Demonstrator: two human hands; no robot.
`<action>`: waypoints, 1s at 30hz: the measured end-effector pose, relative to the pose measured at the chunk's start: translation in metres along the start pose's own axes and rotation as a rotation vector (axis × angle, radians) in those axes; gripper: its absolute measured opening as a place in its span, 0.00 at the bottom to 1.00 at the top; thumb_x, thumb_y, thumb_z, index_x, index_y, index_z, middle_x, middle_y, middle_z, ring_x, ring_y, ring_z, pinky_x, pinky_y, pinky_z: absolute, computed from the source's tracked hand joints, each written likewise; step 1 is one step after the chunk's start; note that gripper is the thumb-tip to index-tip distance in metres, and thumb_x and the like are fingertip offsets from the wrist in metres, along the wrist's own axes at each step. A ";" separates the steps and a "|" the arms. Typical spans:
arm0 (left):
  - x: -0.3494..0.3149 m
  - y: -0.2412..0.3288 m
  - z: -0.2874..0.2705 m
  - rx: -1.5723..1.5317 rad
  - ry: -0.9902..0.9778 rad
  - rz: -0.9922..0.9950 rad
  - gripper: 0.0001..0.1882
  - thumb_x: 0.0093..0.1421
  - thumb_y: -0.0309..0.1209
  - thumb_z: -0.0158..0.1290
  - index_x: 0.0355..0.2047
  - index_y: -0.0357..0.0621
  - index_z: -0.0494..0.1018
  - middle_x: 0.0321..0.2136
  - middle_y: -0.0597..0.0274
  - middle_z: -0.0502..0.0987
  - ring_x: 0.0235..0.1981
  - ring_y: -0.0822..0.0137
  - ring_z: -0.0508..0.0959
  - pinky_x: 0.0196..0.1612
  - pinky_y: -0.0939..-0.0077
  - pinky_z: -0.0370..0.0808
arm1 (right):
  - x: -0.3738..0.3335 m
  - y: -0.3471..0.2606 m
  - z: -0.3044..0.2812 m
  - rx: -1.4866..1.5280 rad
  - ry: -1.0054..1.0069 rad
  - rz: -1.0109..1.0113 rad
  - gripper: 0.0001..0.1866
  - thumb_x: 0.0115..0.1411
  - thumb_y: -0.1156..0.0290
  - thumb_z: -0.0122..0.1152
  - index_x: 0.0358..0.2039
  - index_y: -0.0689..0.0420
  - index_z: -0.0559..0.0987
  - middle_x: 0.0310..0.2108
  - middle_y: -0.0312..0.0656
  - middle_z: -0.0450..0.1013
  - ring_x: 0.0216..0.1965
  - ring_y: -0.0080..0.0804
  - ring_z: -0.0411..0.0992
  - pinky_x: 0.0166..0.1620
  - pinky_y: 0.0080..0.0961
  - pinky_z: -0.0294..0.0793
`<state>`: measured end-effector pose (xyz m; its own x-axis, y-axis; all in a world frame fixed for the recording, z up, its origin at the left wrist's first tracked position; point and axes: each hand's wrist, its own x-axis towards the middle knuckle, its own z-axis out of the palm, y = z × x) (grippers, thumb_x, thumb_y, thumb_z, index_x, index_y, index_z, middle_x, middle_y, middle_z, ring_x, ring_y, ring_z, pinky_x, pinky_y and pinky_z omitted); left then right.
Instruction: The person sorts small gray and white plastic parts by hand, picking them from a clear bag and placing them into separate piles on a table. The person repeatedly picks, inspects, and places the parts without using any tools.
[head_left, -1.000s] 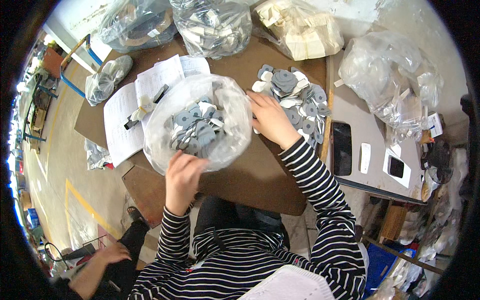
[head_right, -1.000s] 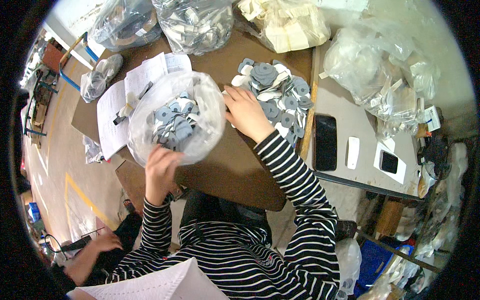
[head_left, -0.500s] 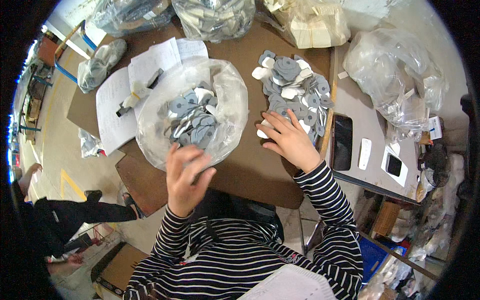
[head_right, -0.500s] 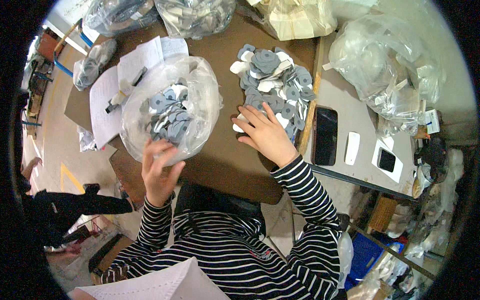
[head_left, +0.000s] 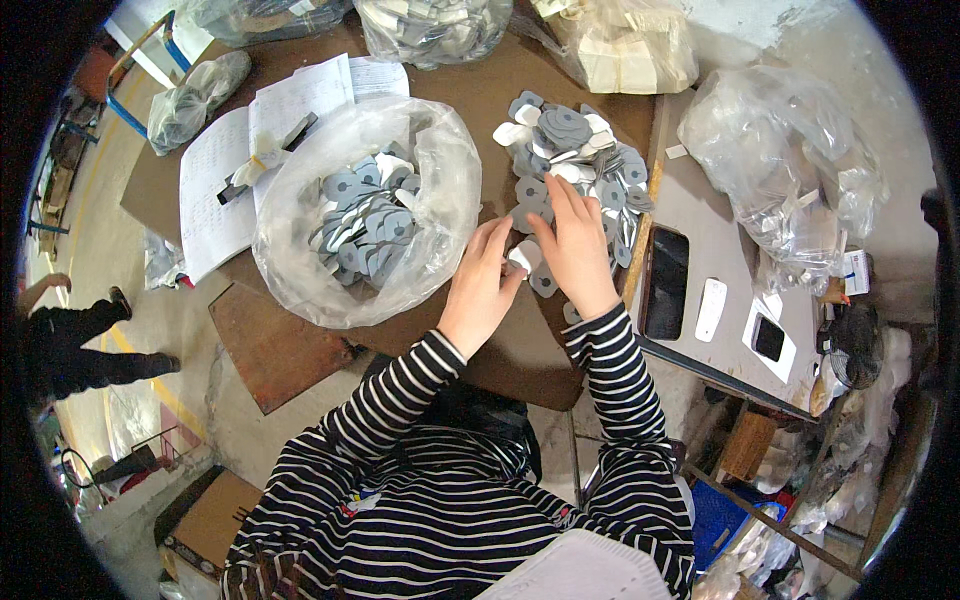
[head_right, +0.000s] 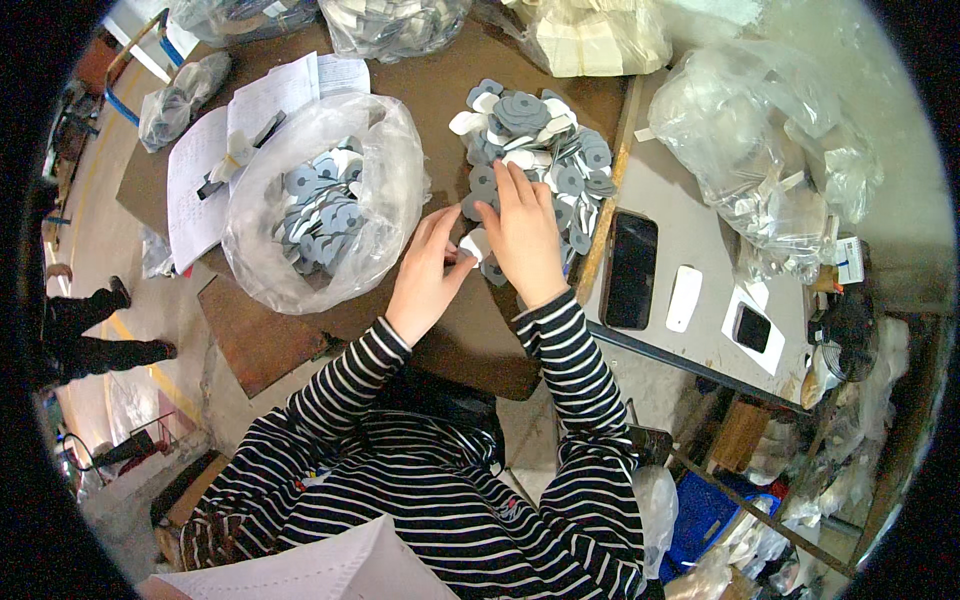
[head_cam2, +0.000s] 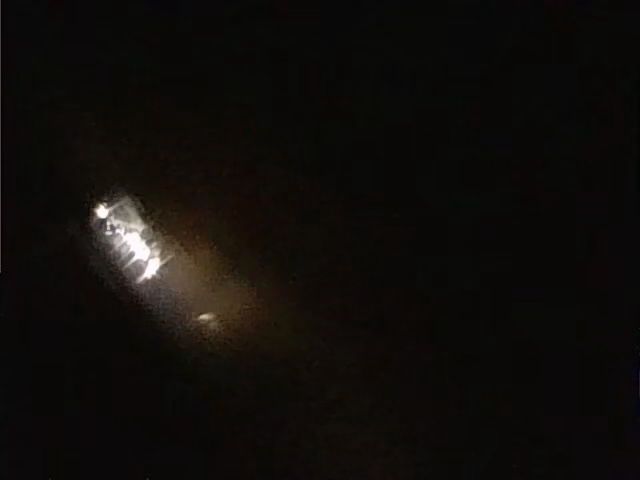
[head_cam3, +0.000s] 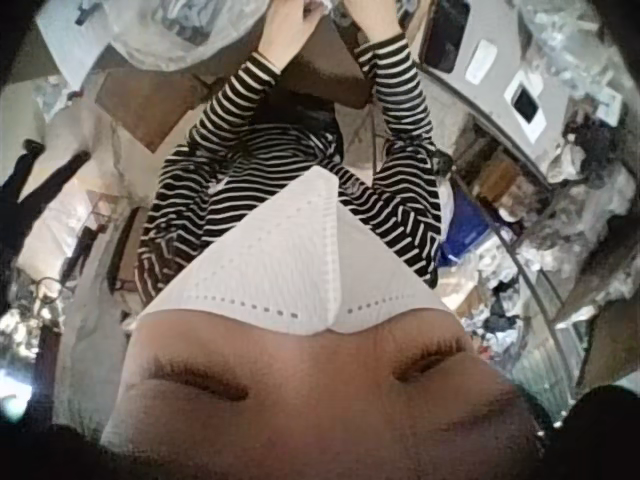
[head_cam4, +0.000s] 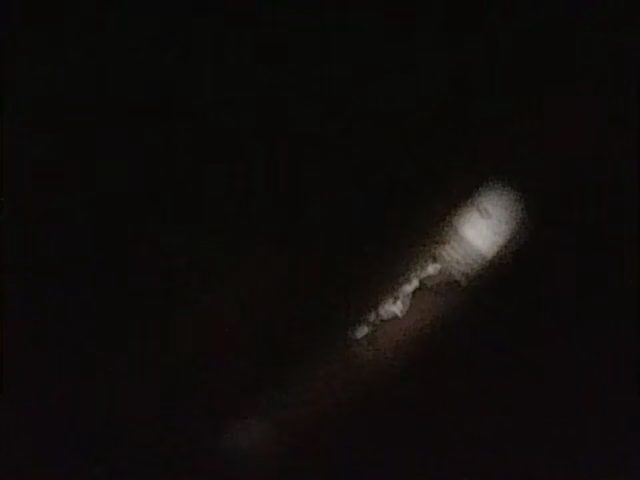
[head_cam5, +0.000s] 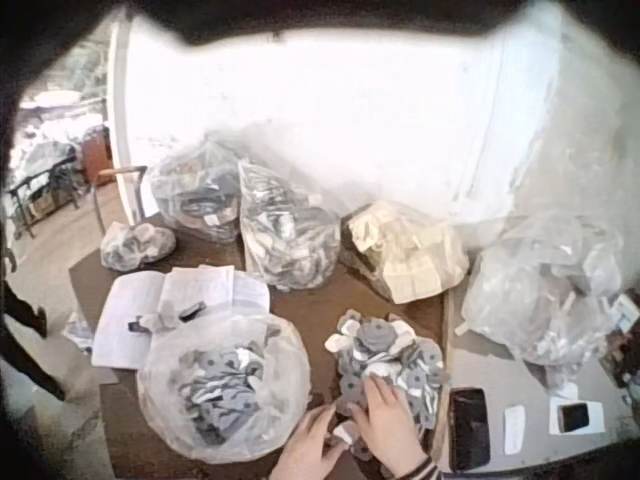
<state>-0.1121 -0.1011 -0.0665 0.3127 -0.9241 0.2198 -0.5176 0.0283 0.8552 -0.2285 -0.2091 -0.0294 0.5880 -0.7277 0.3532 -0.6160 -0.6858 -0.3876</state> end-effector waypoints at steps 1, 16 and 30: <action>0.002 0.001 0.002 -0.096 -0.007 -0.045 0.36 0.53 0.18 0.60 0.63 0.35 0.61 0.57 0.49 0.67 0.36 0.63 0.79 0.42 0.73 0.79 | 0.004 -0.001 0.005 -0.074 0.037 -0.037 0.29 0.52 0.71 0.67 0.55 0.67 0.72 0.51 0.53 0.72 0.47 0.51 0.67 0.52 0.38 0.70; -0.004 -0.002 -0.001 -0.157 0.026 0.067 0.26 0.55 0.16 0.56 0.55 0.38 0.68 0.51 0.51 0.71 0.43 0.59 0.79 0.48 0.71 0.77 | -0.004 -0.003 0.004 0.309 -0.019 0.055 0.13 0.51 0.78 0.62 0.39 0.62 0.80 0.36 0.50 0.77 0.41 0.52 0.73 0.45 0.40 0.72; 0.005 0.063 -0.069 -1.591 -0.328 -0.631 0.36 0.70 0.58 0.35 0.66 0.43 0.57 0.61 0.58 0.66 0.58 0.64 0.70 0.63 0.63 0.67 | 0.004 -0.059 -0.070 0.661 -0.410 0.012 0.16 0.54 0.75 0.67 0.44 0.59 0.80 0.39 0.44 0.76 0.40 0.38 0.75 0.43 0.30 0.74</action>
<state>-0.0882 -0.0775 0.0213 -0.1240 -0.9664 -0.2253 0.8942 -0.2072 0.3968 -0.2270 -0.1724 0.0547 0.8098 -0.5844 0.0522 -0.2586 -0.4354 -0.8623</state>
